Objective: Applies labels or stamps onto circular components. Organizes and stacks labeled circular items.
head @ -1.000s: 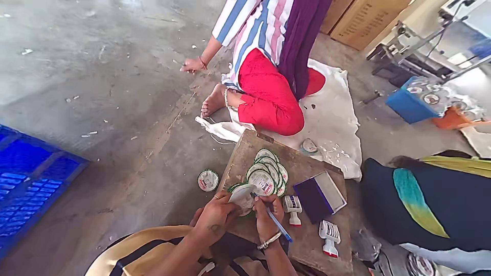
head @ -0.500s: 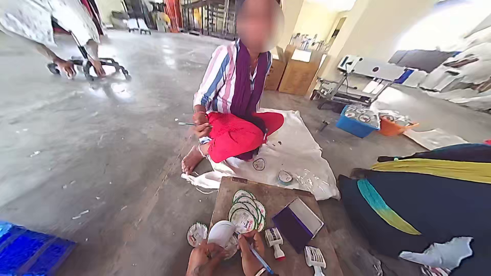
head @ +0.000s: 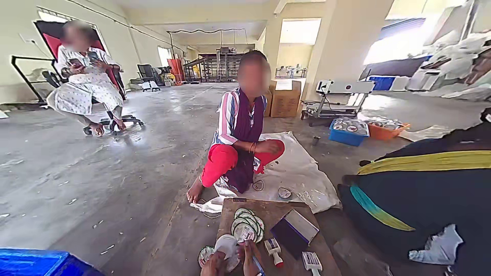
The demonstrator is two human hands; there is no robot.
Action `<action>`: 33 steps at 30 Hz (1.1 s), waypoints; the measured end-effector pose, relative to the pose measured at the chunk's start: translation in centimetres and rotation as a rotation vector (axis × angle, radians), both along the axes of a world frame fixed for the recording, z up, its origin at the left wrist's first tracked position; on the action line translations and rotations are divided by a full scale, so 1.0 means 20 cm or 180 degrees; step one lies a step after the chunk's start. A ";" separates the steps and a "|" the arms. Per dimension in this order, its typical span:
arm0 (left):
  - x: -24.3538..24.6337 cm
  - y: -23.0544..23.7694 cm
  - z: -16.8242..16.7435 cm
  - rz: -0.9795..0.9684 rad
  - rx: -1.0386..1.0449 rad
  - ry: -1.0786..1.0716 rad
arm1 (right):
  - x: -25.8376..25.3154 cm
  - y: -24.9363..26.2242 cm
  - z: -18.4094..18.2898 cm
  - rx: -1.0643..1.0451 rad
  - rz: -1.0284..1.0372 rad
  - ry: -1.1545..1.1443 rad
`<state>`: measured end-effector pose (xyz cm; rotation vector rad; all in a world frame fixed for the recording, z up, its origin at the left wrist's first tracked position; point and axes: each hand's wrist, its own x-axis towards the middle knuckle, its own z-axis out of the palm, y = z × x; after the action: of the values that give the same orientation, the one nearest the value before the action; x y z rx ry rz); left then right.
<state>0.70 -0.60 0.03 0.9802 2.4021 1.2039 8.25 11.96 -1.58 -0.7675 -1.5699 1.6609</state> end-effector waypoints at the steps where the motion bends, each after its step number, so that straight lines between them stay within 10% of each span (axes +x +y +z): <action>1: -0.01 0.01 0.00 0.0082 0.0033 -0.0065 | -0.01 0.00 0.01 -0.0025 -0.0008 0.0013; 10: -0.06 0.02 -0.04 0.0466 0.0747 -0.0839 | 0.14 -0.14 0.08 0.0982 -0.0819 -0.1233; 17: -0.07 -0.08 -0.02 0.1583 0.2858 -0.2178 | 0.08 -0.14 0.30 0.1051 0.0015 -0.2700; 25: 0.05 -0.45 0.01 0.2329 0.3409 -0.2928 | -0.10 -0.21 0.41 0.1169 0.0413 -0.4208; 33: 0.16 -0.53 0.03 0.2138 0.3265 -0.3018 | -0.05 -0.07 0.35 0.0372 0.0015 -0.2456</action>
<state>3.84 -11.19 0.59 -0.3494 1.2597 2.4699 7.20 10.58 5.40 -1.4494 -2.1488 1.3157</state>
